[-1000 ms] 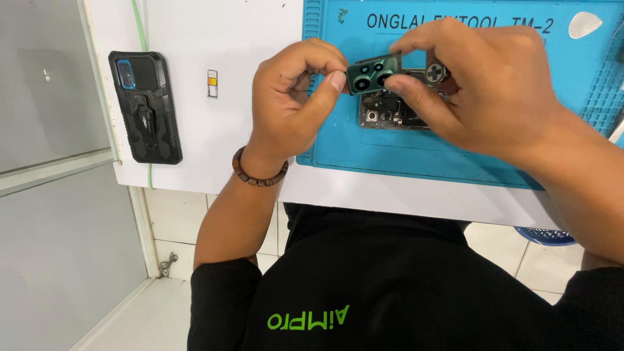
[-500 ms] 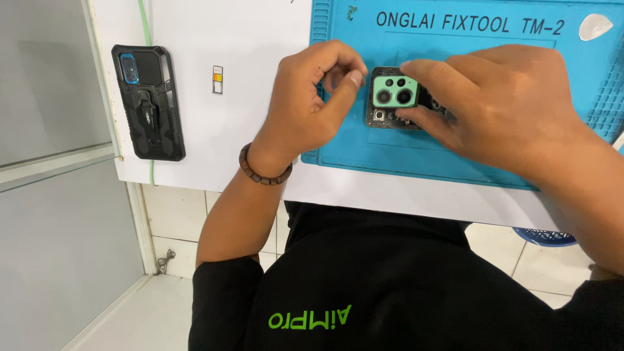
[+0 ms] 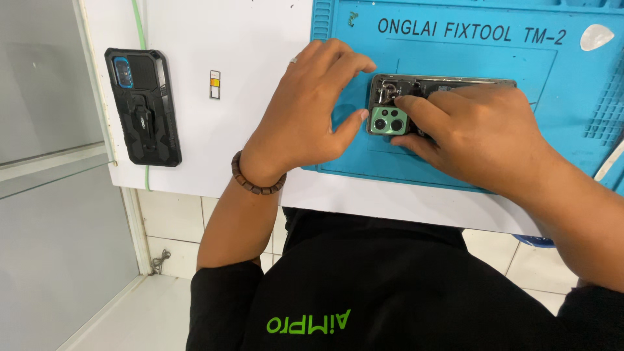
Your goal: The person holds a smartphone and a disassembled phone chassis, then uses a screwdriver to remove screws from the chassis and install a camera module into the phone. The person also handles a SIM card tray and a phone case during the process.
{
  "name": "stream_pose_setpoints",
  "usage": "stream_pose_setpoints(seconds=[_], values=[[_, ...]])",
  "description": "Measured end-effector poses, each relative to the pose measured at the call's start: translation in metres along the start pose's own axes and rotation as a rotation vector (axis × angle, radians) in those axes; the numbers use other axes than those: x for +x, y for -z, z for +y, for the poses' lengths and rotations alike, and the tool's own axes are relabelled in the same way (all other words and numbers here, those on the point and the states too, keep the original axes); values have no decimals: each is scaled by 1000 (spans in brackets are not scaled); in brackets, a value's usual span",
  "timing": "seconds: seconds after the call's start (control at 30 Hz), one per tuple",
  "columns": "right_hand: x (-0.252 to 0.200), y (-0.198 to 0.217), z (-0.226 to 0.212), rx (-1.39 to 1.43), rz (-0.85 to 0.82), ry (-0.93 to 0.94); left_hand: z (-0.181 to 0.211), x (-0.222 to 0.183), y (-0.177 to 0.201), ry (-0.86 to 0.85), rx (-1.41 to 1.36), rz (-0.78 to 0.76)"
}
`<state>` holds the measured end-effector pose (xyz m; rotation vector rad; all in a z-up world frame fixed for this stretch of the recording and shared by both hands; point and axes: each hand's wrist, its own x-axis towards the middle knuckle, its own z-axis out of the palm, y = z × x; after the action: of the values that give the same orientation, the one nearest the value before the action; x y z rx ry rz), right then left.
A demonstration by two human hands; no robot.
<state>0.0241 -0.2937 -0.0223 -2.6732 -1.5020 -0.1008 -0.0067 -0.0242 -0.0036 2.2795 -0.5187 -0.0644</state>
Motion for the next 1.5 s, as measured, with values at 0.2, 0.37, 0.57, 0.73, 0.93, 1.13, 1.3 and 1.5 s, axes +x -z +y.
stream_pose_setpoints(seconds=[0.2, 0.37, 0.57, 0.73, 0.93, 1.13, 1.3, 1.5], values=[[-1, 1, -2, -25, 7, -7, 2, 2, -4, 6, 48, -37], [0, -1, -2, -15, 10, 1, 2, 3, -6, -7, 62, -14], [-1, 2, 0, 15, 1, -14, 1, 3, -12, -22, 136, -10], [-10, 14, 8, -3, 26, -9, 0, 4, -12, -37, 135, 8], [-18, 6, -3, -6, 61, 66, 0, 4, -14, -20, 150, 9], [-20, 2, -7, 2, 80, 66, 2, 6, -16, 26, 178, -7], [-23, -5, -9, -9, 43, 133, 5, 5, -18, 69, 231, -29], [-21, -3, -9, -18, 86, 136, 3, 5, -15, 65, 184, -42]])
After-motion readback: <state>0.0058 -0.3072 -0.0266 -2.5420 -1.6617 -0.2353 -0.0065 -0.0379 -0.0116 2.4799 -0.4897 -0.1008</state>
